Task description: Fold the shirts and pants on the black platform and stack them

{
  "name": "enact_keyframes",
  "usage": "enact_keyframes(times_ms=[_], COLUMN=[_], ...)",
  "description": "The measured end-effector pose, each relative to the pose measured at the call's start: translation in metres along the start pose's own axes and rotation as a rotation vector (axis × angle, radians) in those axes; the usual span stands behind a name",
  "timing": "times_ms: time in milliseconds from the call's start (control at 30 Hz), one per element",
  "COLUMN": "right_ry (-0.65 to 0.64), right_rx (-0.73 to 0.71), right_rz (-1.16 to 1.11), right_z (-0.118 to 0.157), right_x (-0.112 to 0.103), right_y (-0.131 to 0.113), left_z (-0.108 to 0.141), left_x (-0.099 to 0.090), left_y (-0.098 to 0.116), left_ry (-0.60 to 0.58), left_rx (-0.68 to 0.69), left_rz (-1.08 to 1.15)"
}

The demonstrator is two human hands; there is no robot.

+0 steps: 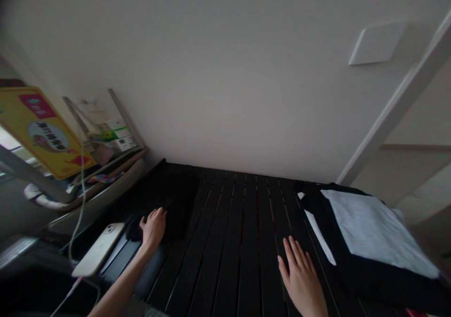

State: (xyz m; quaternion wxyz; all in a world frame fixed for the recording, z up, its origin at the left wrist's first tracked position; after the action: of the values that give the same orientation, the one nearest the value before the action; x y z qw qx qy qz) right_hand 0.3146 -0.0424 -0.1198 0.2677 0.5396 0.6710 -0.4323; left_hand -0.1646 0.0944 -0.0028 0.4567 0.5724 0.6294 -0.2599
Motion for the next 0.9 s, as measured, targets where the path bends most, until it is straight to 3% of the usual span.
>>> enact_keyframes(times_ms=[100,200,300,400,500,567,633,733,800,833,900], right_ry=[0.002,-0.019,-0.103,-0.155,-0.03,0.044,0.018,-0.017,0.022,0.017,-0.069], right_rx=[0.069,0.218,0.406,0.485,0.398,0.318,0.26,0.235,0.222,0.219,0.257], right_rz=[-0.138,-0.371,-0.614,-0.748,-0.677,-0.603,-0.636,-0.687,-0.596,-0.539,-0.445], right_z=[-0.004,-0.018,-0.04,-0.066,-0.09,-0.103,-0.114,-0.12,-0.115,-0.111,-0.098], right_x=[-0.005,-0.021,-0.046,-0.072,-0.092,-0.103,-0.11,-0.11,-0.099,-0.089,-0.066], right_y=[-0.006,-0.029,-0.064,-0.091,-0.099,-0.1,-0.101,-0.103,-0.1,-0.098,-0.094], left_z=[0.024,0.058,0.089,0.101,0.086,0.064,0.039,0.014,0.013,0.017,0.029], left_x=[-0.012,-0.038,-0.075,-0.11,-0.126,-0.121,-0.104,-0.068,-0.049,-0.043,-0.037], left_y=[0.035,0.074,0.108,0.128,0.133,0.133,0.129,0.117,0.106,0.102,0.099], left_ry=[0.091,0.16,0.089,0.015,0.047,0.032,-0.062,-0.271,-0.296,-0.278,-0.237], left_rx=[0.116,0.177,0.214,0.098,-0.165,-0.288,-0.349,-0.508,-0.589,-0.573,-0.416], left_rz=[0.318,0.654,0.902,1.115,1.33,1.459,1.503,1.318,1.177,1.119,0.995])
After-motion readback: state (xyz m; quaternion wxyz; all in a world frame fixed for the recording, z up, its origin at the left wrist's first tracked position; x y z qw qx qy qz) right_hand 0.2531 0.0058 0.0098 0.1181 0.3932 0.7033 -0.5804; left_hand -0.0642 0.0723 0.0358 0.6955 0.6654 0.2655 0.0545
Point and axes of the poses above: each hand's wrist, its own z-axis away from the middle knuckle, its own x-axis out of the palm, y = z × x, the point moved 1 cm from there along -z, towards the middle knuckle, and after that the axes turned 8 degrees about y, right-handed, at the moved point
